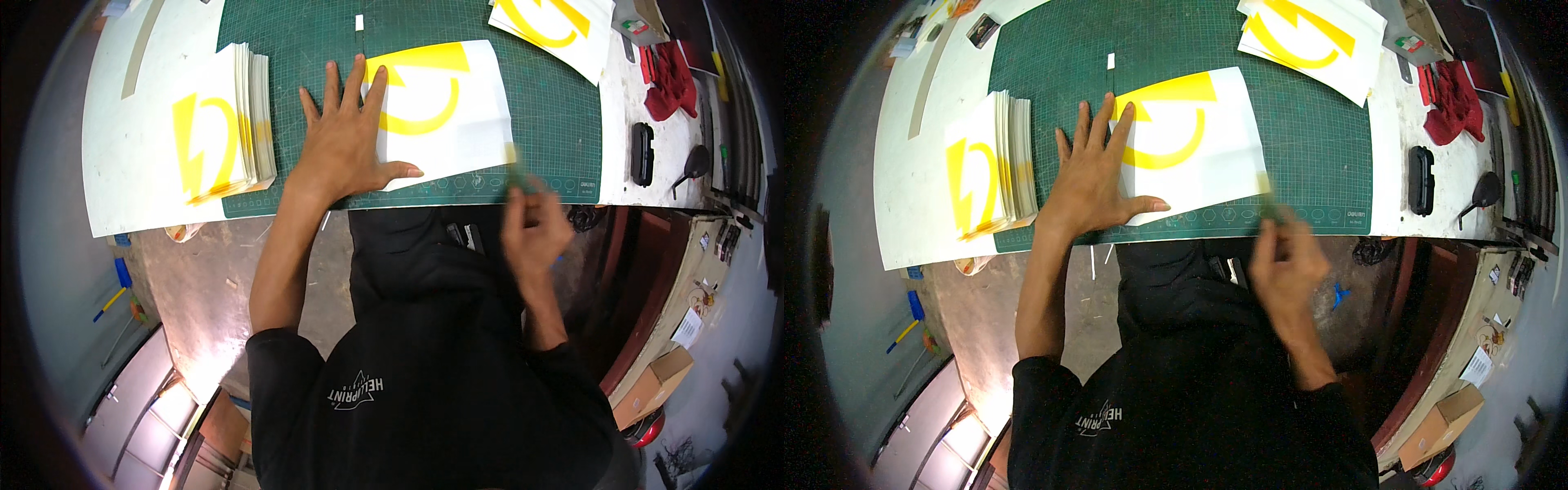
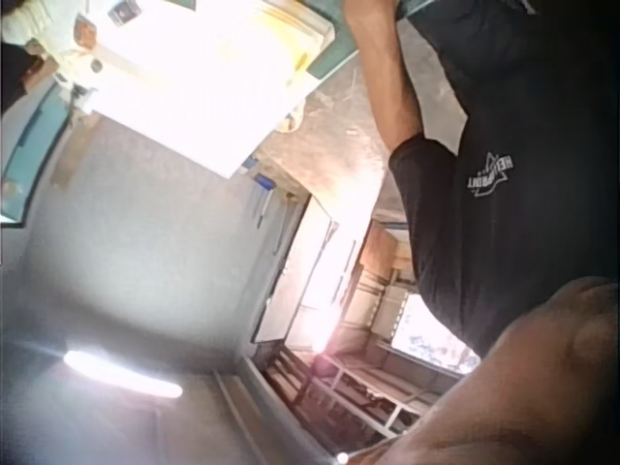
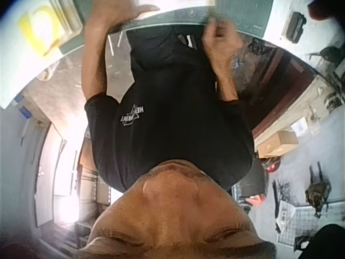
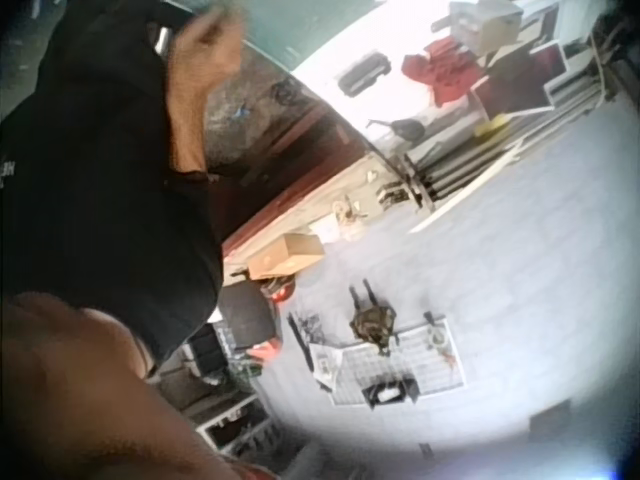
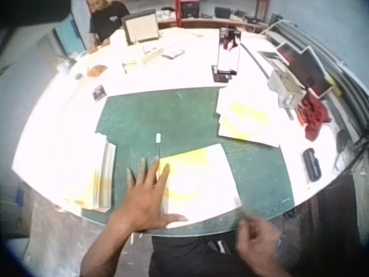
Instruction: The person repeatedly picks up sheets with yellow lightning-bolt graphics, uses a green plastic squeegee to rub the surface, and peels away the surrounding white backing to isolate the yellow design. Finished sheets are stacked on the right side of the green cutting mat.
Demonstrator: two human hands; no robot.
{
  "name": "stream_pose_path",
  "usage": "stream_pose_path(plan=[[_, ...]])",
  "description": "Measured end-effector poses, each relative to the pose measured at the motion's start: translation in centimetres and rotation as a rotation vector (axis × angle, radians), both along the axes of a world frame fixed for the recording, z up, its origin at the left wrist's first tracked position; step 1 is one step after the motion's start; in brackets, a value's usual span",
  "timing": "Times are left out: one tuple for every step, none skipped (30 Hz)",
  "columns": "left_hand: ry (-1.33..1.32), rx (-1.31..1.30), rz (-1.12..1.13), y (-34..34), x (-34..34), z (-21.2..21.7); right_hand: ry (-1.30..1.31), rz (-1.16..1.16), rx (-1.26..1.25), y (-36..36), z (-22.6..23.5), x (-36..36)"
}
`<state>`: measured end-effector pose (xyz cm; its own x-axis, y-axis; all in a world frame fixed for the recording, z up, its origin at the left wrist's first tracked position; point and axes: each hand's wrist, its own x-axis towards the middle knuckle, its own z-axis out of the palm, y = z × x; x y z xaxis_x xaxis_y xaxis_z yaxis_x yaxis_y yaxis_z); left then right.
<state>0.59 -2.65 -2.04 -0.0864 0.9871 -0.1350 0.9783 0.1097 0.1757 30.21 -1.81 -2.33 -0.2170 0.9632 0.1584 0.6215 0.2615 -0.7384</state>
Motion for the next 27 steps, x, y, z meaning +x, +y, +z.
stream_pose_path(plan=[[-0.003,-0.003,0.004,0.1,0.0,0.2,0.005,-0.078,-0.029,0.9,0.5,1.1],[-0.004,-0.013,0.005,0.2,0.2,0.4,0.014,-0.158,-0.066,1.1,0.8,1.7],[-0.003,-0.022,0.003,0.2,0.2,0.5,0.046,-0.128,-0.067,0.7,0.7,1.3],[-0.002,-0.031,0.003,0.2,0.2,0.6,0.077,-0.095,-0.069,-0.3,0.5,0.3],[0.006,-0.036,-0.003,0.3,0.1,0.7,0.115,-0.068,-0.067,-1.4,0.1,-0.8],[0.000,-0.022,-0.009,0.3,0.1,0.6,0.164,0.017,-0.114,-2.9,-0.5,-2.1],[-0.005,-0.008,-0.021,0.5,0.1,0.2,0.151,0.106,-0.082,-4.3,-0.6,-3.5],[-0.010,0.003,-0.026,0.4,0.0,0.1,0.202,0.148,-0.119,-5.9,-0.7,-4.9],[-0.003,0.003,-0.027,0.2,-0.1,0.0,0.223,0.241,-0.073,-6.2,-0.2,-5.9],[0.005,0.003,-0.028,0.1,-0.2,-0.1,0.211,0.287,-0.152,-6.2,0.4,-6.0],[0.014,0.008,-0.028,0.0,-0.4,-0.2,0.200,0.335,-0.227,-6.1,0.6,-6.0],[0.018,0.014,-0.030,0.0,-0.5,-0.4,0.197,0.306,-0.176,-5.9,0.6,-5.8],[0.022,0.021,-0.032,0.0,-0.5,-0.6,0.194,0.276,-0.125,-5.5,0.5,-5.5],[0.023,0.026,-0.037,0.0,-0.5,-0.6,0.189,0.242,-0.077,-5.3,0.5,-5.3],[0.003,0.021,-0.028,0.0,-0.4,-0.5,0.194,0.262,-0.091,-5.4,0.3,-5.5],[-0.017,0.016,-0.020,0.0,-0.4,-0.3,0.199,0.282,-0.105,-5.7,0.1,-5.9],[-0.037,0.012,-0.010,0.0,-0.3,-0.2,0.204,0.304,-0.118,-5.9,-0.1,-6.2],[-0.041,0.018,-0.012,0.0,-0.2,-0.2,0.199,0.383,-0.174,-6.0,0.5,-6.3],[-0.044,0.024,-0.015,0.1,-0.2,-0.3,0.190,0.359,-0.161,-5.9,0.7,-6.2],[-0.045,0.031,-0.017,0.1,-0.4,-0.4,0.185,0.336,-0.146,-5.7,0.7,-6.1],[-0.044,0.035,-0.020,0.1,-0.4,-0.5,0.180,0.312,-0.132,-5.5,0.7,-6.1],[-0.044,0.040,-0.024,0.0,-0.4,-0.5,0.211,0.345,-0.167,-5.4,0.6,-6.0],[-0.046,0.050,-0.030,0.0,-0.3,-0.7,0.227,0.384,-0.165,-5.1,1.0,-5.7],[-0.053,0.051,-0.022,-0.1,-0.3,-0.7,0.241,0.427,-0.164,-4.6,2.0,-5.3],[-0.059,0.051,-0.015,-0.3,-0.4,-0.6,0.255,0.470,-0.163,-4.0,2.9,-4.8],[-0.065,0.051,0.000,-0.5,-0.4,-0.4,0.188,0.381,0.016,-2.4,3.5,-4.8],[-0.088,0.060,0.003,-0.6,-0.3,-0.4,0.145,0.294,0.141,-0.6,3.6,-5.0]])
